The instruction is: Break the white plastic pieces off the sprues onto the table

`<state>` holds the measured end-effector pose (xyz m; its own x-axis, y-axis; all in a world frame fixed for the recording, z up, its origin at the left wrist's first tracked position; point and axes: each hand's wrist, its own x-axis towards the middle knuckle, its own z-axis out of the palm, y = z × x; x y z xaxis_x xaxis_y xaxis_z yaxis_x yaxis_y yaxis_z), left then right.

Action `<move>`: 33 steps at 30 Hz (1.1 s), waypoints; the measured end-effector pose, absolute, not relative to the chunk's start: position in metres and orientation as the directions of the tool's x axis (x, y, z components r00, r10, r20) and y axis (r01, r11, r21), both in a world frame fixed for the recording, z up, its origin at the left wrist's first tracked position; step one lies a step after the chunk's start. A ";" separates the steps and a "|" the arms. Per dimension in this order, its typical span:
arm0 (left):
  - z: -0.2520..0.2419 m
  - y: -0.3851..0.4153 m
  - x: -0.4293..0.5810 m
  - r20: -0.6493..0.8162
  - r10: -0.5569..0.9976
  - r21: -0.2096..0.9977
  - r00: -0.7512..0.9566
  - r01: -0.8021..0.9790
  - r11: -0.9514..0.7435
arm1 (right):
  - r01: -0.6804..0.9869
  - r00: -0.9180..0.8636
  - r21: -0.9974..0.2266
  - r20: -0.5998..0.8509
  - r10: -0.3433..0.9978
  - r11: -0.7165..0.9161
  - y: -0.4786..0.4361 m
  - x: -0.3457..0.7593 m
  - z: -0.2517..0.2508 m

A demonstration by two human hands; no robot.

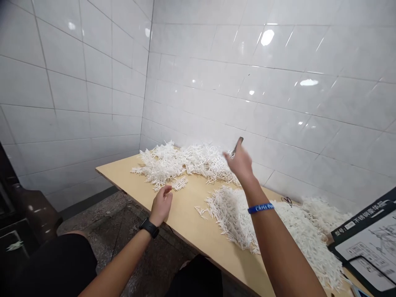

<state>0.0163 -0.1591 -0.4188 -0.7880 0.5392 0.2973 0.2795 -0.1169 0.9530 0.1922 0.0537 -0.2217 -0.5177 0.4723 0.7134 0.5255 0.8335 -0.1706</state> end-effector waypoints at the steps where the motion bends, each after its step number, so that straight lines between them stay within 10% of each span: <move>1: -0.418 -0.159 0.016 0.290 0.547 0.955 -0.785 0.278 -0.108 | 0.588 -0.510 -0.205 0.657 0.556 0.782 0.051 0.187 -0.240; 4: -0.417 -0.160 0.016 0.266 0.575 0.962 -0.773 0.254 -0.104 | 0.805 -0.530 -0.128 0.285 0.799 0.579 0.020 0.173 -0.302; 11: -0.416 -0.161 0.016 0.268 0.563 0.962 -0.782 0.248 -0.114 | 0.232 -0.963 -0.240 0.079 0.257 0.943 -0.071 0.151 -0.394; 14: -0.416 -0.161 0.017 0.277 0.596 0.958 -0.754 0.262 -0.114 | 0.416 -0.904 -0.252 -0.009 0.428 0.874 -0.050 0.164 -0.400; 18: -0.417 -0.160 0.019 0.278 0.632 0.958 -0.724 0.260 -0.124 | 0.639 -0.762 -0.151 0.006 0.647 0.754 -0.012 0.175 -0.397; 24: -0.423 -0.157 0.015 0.279 0.624 0.960 -0.730 0.238 -0.151 | 0.413 -0.835 -0.207 0.304 0.460 0.887 -0.032 0.121 -0.380; 33: -0.419 -0.158 0.013 0.209 0.599 0.977 -0.773 0.189 -0.097 | 0.449 -0.791 -0.407 0.232 0.566 0.795 -0.021 0.048 -0.366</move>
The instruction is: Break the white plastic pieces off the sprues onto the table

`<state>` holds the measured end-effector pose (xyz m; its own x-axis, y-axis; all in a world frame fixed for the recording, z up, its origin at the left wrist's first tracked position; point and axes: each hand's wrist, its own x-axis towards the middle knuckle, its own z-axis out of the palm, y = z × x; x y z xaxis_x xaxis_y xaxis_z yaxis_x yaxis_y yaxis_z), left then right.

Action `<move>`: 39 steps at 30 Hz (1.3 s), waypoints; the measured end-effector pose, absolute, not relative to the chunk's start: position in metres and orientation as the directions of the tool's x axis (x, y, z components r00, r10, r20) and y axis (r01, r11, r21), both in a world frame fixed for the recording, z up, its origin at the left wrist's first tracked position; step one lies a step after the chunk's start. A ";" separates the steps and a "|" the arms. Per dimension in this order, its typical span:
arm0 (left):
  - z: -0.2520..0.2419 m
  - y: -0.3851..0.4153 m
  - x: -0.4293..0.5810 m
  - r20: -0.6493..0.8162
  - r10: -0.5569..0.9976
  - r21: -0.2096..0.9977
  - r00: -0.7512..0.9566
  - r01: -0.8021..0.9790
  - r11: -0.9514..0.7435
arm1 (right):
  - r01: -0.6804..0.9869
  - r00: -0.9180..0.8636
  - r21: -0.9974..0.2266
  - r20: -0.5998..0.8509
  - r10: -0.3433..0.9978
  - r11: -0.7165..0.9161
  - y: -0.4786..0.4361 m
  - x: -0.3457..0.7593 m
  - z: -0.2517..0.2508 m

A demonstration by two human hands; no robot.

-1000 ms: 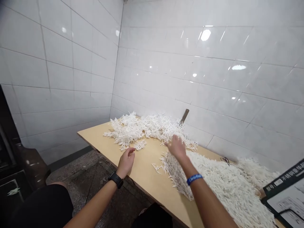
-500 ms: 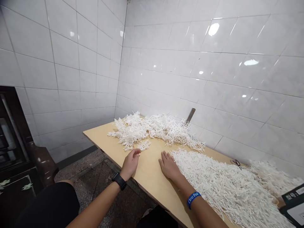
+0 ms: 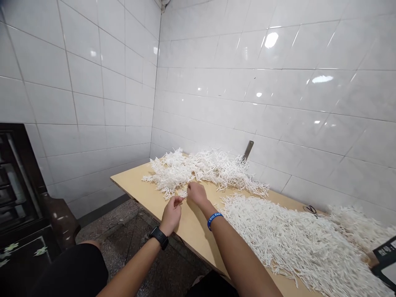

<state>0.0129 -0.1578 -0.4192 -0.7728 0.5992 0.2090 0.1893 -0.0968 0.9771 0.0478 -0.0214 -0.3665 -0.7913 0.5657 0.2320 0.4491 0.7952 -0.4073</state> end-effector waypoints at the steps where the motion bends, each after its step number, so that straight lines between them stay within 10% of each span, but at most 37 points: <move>1: -0.418 -0.157 0.012 0.202 0.598 0.979 -0.775 0.175 -0.105 | 0.431 -0.780 -0.456 0.245 0.576 0.778 -0.020 0.050 -0.367; 15: -0.399 -0.168 -0.030 0.249 0.830 0.953 -0.500 0.281 -0.116 | -0.065 -0.754 -0.962 0.220 0.618 0.264 -0.067 0.081 -0.396; 20: -0.404 -0.176 -0.039 0.145 0.853 0.973 -0.502 -0.082 -0.214 | -0.125 -0.780 -0.977 0.205 0.591 0.175 -0.073 0.089 -0.394; 39: -0.402 -0.176 -0.039 0.059 0.812 0.955 -0.581 -0.203 -0.215 | -0.071 -0.773 -0.997 0.079 0.629 0.039 -0.069 0.093 -0.390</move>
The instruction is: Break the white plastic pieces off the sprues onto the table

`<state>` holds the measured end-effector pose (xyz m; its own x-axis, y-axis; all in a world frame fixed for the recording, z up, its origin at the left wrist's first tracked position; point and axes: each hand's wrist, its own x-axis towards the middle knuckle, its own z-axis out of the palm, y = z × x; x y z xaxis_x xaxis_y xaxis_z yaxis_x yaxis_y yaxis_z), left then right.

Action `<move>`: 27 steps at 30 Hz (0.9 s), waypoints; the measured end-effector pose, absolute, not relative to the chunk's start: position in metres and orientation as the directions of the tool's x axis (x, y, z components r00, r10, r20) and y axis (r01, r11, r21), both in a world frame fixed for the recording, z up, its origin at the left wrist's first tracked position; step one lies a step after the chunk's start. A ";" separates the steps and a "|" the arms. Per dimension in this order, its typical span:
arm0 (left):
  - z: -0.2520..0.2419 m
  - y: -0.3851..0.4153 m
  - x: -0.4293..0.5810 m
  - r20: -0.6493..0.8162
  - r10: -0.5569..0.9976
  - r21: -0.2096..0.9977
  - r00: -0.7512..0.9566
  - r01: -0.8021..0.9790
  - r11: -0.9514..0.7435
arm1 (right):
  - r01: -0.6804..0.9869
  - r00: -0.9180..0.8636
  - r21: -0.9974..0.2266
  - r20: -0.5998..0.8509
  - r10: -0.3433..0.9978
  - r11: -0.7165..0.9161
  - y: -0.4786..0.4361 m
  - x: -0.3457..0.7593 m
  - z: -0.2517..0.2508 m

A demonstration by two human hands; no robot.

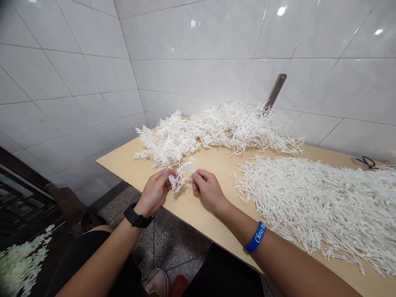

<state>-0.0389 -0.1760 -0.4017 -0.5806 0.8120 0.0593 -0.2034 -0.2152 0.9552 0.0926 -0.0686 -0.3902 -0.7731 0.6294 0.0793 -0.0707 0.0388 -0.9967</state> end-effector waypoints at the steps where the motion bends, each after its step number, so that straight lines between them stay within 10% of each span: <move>1: -0.402 -0.176 -0.039 0.082 0.813 0.962 -0.577 -0.168 -0.216 | -0.071 -0.777 -0.997 0.074 0.625 0.031 -0.069 0.092 -0.390; 17: -0.404 -0.178 -0.038 0.179 0.823 0.982 -0.538 0.147 -0.118 | 0.054 -0.888 -0.822 0.220 0.403 0.568 -0.074 0.091 -0.398; 27: -0.408 -0.176 -0.039 0.157 0.773 0.981 -0.614 0.008 -0.192 | -0.040 -0.943 -0.925 0.160 0.291 0.379 -0.077 0.097 -0.392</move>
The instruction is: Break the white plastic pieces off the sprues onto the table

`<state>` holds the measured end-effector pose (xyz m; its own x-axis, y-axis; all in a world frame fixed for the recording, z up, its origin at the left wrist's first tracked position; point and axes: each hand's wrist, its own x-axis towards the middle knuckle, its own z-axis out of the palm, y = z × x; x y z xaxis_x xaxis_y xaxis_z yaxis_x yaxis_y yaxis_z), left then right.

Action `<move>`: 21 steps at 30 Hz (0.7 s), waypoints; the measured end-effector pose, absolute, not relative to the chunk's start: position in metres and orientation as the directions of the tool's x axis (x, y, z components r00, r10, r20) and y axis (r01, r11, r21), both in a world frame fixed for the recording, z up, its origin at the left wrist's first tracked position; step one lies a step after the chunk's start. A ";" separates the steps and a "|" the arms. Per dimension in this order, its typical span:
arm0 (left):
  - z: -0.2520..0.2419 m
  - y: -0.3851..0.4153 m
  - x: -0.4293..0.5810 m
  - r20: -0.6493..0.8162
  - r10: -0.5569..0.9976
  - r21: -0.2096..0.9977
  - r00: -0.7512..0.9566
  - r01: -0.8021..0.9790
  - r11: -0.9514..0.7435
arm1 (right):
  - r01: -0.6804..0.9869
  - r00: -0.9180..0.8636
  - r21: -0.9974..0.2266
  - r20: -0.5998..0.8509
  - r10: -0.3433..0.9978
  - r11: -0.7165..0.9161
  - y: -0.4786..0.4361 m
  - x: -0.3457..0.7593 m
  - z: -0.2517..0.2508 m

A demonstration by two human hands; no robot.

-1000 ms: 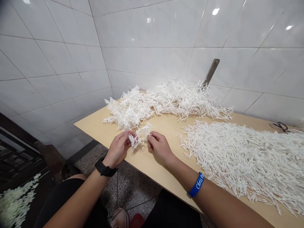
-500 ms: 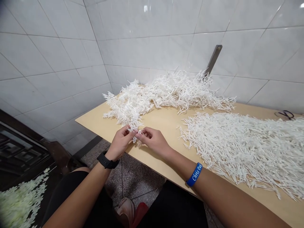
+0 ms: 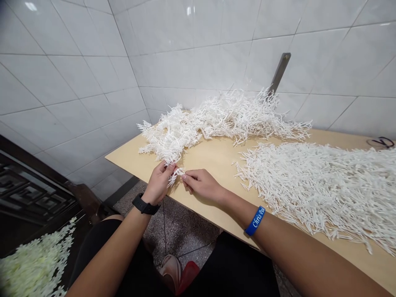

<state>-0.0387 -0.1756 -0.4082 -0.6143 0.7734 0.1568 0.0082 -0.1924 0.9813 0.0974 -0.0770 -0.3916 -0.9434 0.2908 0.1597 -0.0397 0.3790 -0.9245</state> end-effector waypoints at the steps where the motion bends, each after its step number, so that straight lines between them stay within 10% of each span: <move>1: -0.408 -0.176 -0.039 0.163 0.772 0.983 -0.614 0.031 -0.182 | -0.049 -0.940 -0.928 0.167 0.296 0.369 -0.077 0.097 -0.392; 21: -0.400 -0.180 -0.032 0.194 0.819 0.974 -0.540 0.209 -0.093 | -0.015 -0.911 -0.915 0.178 0.373 0.403 -0.071 0.089 -0.398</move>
<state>-0.0323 -0.1796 -0.3995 -0.5401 0.8189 0.1942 0.2088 -0.0931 0.9735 0.0892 -0.0712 -0.3985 -0.9107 0.3726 0.1784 -0.0146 0.4026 -0.9153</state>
